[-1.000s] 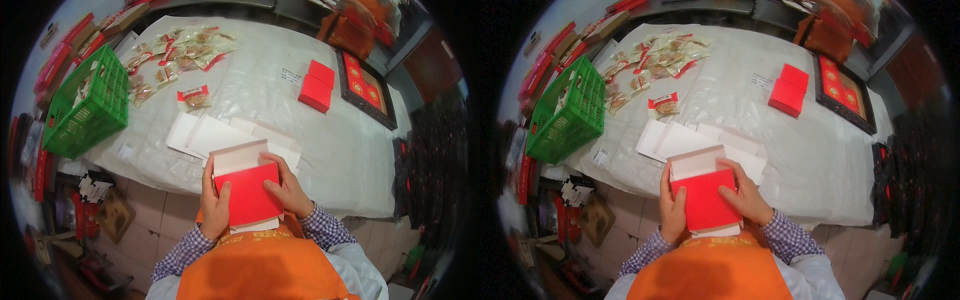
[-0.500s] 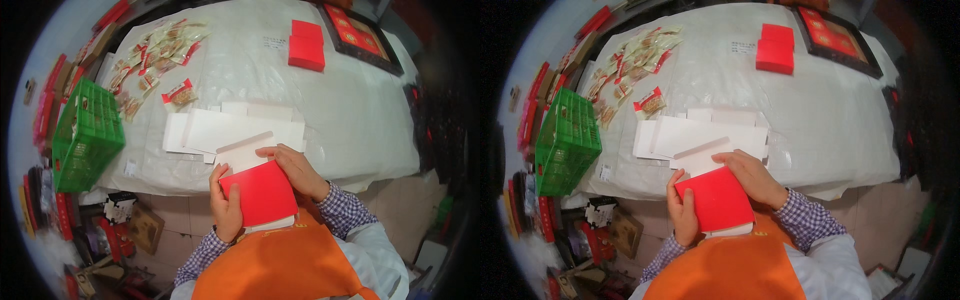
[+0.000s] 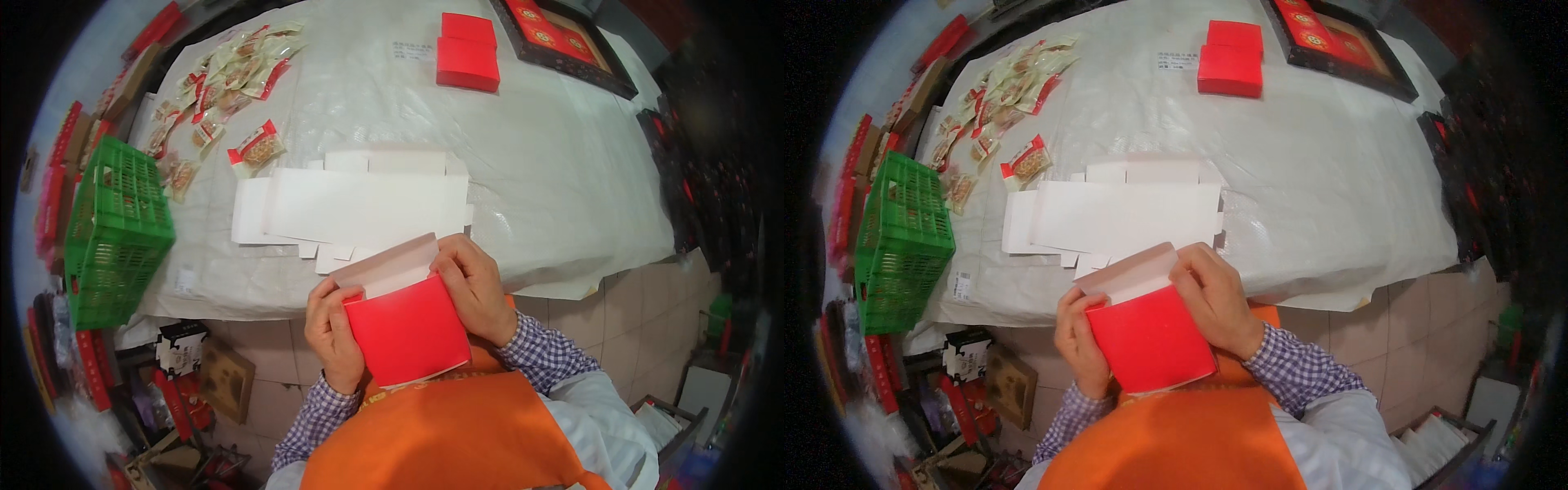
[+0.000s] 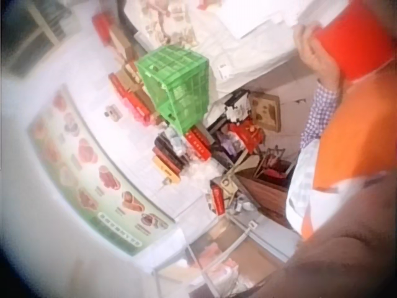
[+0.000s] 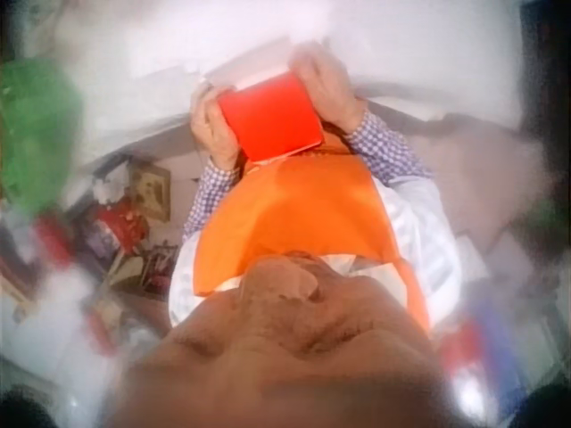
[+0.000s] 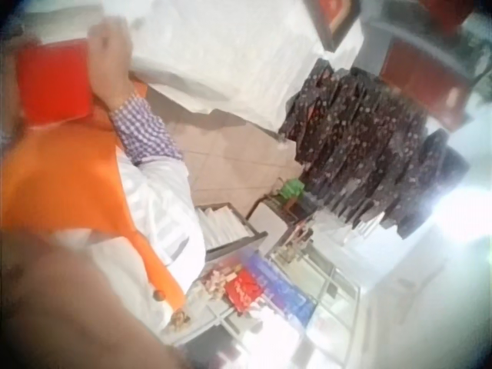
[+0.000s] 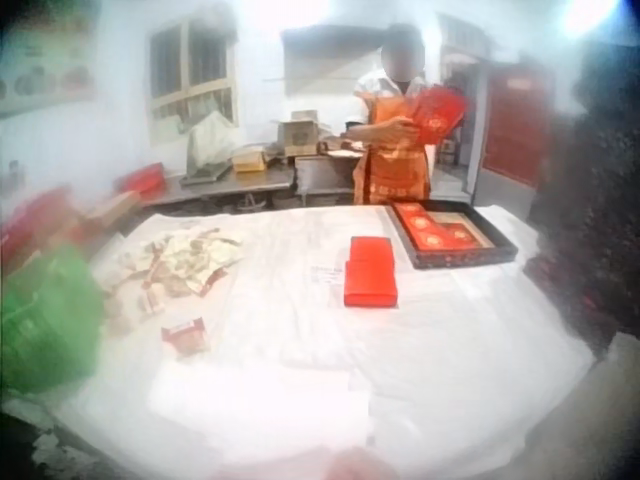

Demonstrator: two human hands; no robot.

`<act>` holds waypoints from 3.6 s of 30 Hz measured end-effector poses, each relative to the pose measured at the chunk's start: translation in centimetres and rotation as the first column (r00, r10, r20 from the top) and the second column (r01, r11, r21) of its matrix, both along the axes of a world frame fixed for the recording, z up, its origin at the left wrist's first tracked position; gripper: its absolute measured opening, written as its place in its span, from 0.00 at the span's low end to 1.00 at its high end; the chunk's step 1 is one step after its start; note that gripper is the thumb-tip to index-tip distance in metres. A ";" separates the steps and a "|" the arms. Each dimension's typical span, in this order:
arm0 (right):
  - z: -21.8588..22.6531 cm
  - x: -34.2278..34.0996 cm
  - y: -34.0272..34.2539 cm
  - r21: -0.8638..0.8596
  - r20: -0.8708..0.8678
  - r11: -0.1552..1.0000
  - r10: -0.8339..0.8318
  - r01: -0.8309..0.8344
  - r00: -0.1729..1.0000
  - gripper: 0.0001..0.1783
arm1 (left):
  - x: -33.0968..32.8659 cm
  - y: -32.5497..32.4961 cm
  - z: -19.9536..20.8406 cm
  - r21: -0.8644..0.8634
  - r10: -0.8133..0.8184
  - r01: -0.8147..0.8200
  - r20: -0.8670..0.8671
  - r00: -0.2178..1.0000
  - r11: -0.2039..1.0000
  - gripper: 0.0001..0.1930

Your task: The person folds flat white cardboard pieces into small rectangular boxes. They then place small packaged items into the boxes and close the lids. The finished boxes are stacked on the table.

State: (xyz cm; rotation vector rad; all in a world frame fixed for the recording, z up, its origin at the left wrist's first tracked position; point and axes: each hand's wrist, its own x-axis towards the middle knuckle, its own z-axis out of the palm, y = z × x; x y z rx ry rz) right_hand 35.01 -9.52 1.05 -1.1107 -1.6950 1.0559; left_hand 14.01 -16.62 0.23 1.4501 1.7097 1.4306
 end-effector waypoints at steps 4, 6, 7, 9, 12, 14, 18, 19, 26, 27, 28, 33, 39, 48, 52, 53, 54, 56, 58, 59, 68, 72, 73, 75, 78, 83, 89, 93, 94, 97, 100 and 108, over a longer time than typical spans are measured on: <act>-0.3 0.0 -0.6 0.036 -0.063 0.999 -0.037 0.039 0.997 0.04 | 0.1 -0.2 0.3 0.030 -0.014 0.011 0.086 0.996 0.999 0.12; 0.0 -0.3 -1.2 -0.115 -0.140 0.991 -0.090 0.074 0.986 0.04 | 0.5 -0.4 0.4 0.043 -0.004 -0.004 0.185 0.983 0.999 0.09; 0.1 -0.4 -1.4 -0.190 -0.170 0.978 -0.118 0.085 0.978 0.04 | 0.8 -0.6 0.6 0.040 0.009 -0.020 0.250 0.968 0.999 0.09; -0.3 -0.5 -1.5 -0.175 -0.252 0.983 -0.090 0.046 0.963 0.06 | 1.0 -0.9 0.8 0.042 0.018 -0.034 0.334 0.942 0.999 0.08; 0.0 -0.2 -1.3 -0.067 -0.149 0.997 0.021 -0.032 0.989 0.09 | 0.6 -1.4 1.1 0.037 -0.010 -0.001 0.297 0.955 0.999 0.09; 0.3 0.2 -1.0 0.034 -0.040 0.995 0.091 -0.089 0.995 0.10 | -0.3 -1.6 1.7 0.004 -0.052 0.052 0.135 0.989 0.999 0.10; 0.7 0.2 -0.7 0.178 -0.013 0.975 0.138 -0.133 0.990 0.09 | -0.9 -1.6 2.6 0.081 -0.117 0.119 -0.027 0.993 0.990 0.13; 1.0 0.2 -0.7 0.198 -0.033 0.972 0.136 -0.127 0.990 0.09 | -1.1 -1.6 2.8 0.078 -0.130 0.131 -0.027 0.991 0.988 0.13; 2.7 0.8 -0.4 0.007 0.026 0.993 0.116 -0.116 0.993 0.13 | -1.7 -0.8 5.2 -0.092 -0.193 0.201 0.093 0.977 0.975 0.09; 2.9 0.8 -0.4 -0.014 0.028 0.993 0.120 -0.119 0.992 0.12 | -1.8 -0.7 5.3 -0.095 -0.201 0.210 0.096 0.975 0.973 0.09; 3.1 0.9 -0.4 -0.036 0.032 0.992 0.125 -0.124 0.992 0.11 | -1.9 -0.7 5.4 -0.099 -0.209 0.219 0.100 0.973 0.971 0.09; 2.5 0.9 -0.2 -0.014 -0.025 0.984 0.179 -0.180 0.983 0.09 | -2.1 -0.6 4.8 -0.106 -0.218 0.227 0.090 0.972 0.968 0.08; 2.2 1.1 -0.2 -0.015 -0.038 0.967 0.254 -0.255 0.966 0.10 | -2.2 -1.0 4.1 -0.144 -0.232 0.245 0.101 0.967 0.959 0.09; 2.1 1.6 0.7 0.002 0.030 0.917 0.398 -0.398 0.917 0.16 | -2.5 -1.0 3.2 -0.141 -0.247 0.267 0.144 0.958 0.953 0.11; 2.6 1.7 0.7 -0.001 0.050 0.905 0.424 -0.424 0.904 0.17 | -2.5 -0.9 2.6 -0.123 -0.263 0.286 0.173 0.949 0.950 0.12; 2.4 1.8 0.7 -0.004 0.022 0.903 0.430 -0.430 0.902 0.17 | -2.5 -0.9 2.4 -0.119 -0.271 0.293 0.171 0.947 0.949 0.13; 2.1 1.8 0.8 -0.006 -0.006 0.900 0.435 -0.435 0.900 0.16 | -2.6 -1.0 2.2 -0.109 -0.282 0.303 0.176 0.943 0.947 0.14; 1.8 1.8 0.8 -0.061 -0.087 0.894 0.438 -0.444 0.895 0.16 | -2.6 -1.0 1.7 -0.088 -0.302 0.323 0.188 0.934 0.942 0.15; 1.6 1.5 0.4 -0.162 -0.193 0.877 0.422 -0.453 0.886 0.17 | -2.3 -1.1 1.1 -0.058 -0.311 0.329 0.215 0.926 0.942 0.16; 1.6 1.5 0.3 -0.163 -0.196 0.876 0.422 -0.454 0.885 0.18 | -2.2 -1.1 0.9 -0.043 -0.315 0.332 0.228 0.921 0.942 0.17; 1.9 0.6 -0.9 -0.103 -0.104 0.918 0.374 -0.384 0.922 0.18 | 0.2 -1.9 -0.7 0.066 -0.246 0.238 0.351 0.904 0.969 0.17; 1.4 0.2 -1.9 -0.030 -0.086 0.949 0.312 -0.315 0.946 0.17 | 0.8 -2.2 -0.9 0.082 -0.229 0.214 0.377 0.897 0.973 0.16; 1.3 0.0 -2.2 -0.012 -0.087 0.956 0.291 -0.293 0.953 0.17 | 1.0 -2.3 -1.2 0.089 -0.227 0.209 0.369 0.901 0.974 0.15; 0.9 -0.4 -2.9 0.003 -0.097 0.964 0.266 -0.267 0.959 0.16 | 1.2 -2.4 -1.3 0.093 -0.220 0.200 0.346 0.912 0.975 0.14; 0.7 -0.5 -3.2 0.015 -0.106 0.966 0.257 -0.257 0.961 0.14 | 1.3 -2.6 -1.2 0.097 -0.219 0.199 0.303 0.927 0.975 0.13; 1.4 -0.1 -2.7 0.031 -0.058 0.950 0.313 -0.311 0.948 0.12 | 1.1 -2.7 -1.4 0.111 -0.236 0.212 0.291 0.927 0.971 0.12; 1.8 -0.1 -2.4 -0.043 -0.104 0.973 0.222 -0.228 0.969 0.15 | 0.9 -2.5 -0.6 0.081 -0.283 0.271 0.231 0.931 0.959 0.15; 1.3 -0.1 -2.9 -0.217 -0.249 0.948 0.176 -0.232 0.953 0.16 | 1.7 -2.7 -0.6 0.086 -0.194 0.174 0.469 0.862 0.981 0.09; 1.1 0.1 -2.8 -0.211 -0.238 0.942 0.207 -0.259 0.949 0.16 | 1.5 -2.6 -0.6 0.085 -0.221 0.204 0.383 0.897 0.975 0.10; 0.1 0.2 -2.4 -0.089 -0.223 0.948 0.281 -0.306 0.933 0.13 | 1.2 -2.7 -1.0 0.087 -0.265 0.250 0.304 0.915 0.964 0.10; 0.4 0.1 -2.4 -0.085 -0.183 0.950 0.280 -0.299 0.942 0.12 | 1.2 -2.8 -1.6 0.076 -0.280 0.269 0.287 0.916 0.960 0.13; 0.2 -0.3 -1.7 -0.344 -0.300 0.920 0.082 -0.187 0.951 0.15 | 1.6 -2.9 -0.8 -0.058 -0.210 0.246 0.357 0.910 0.967 0.33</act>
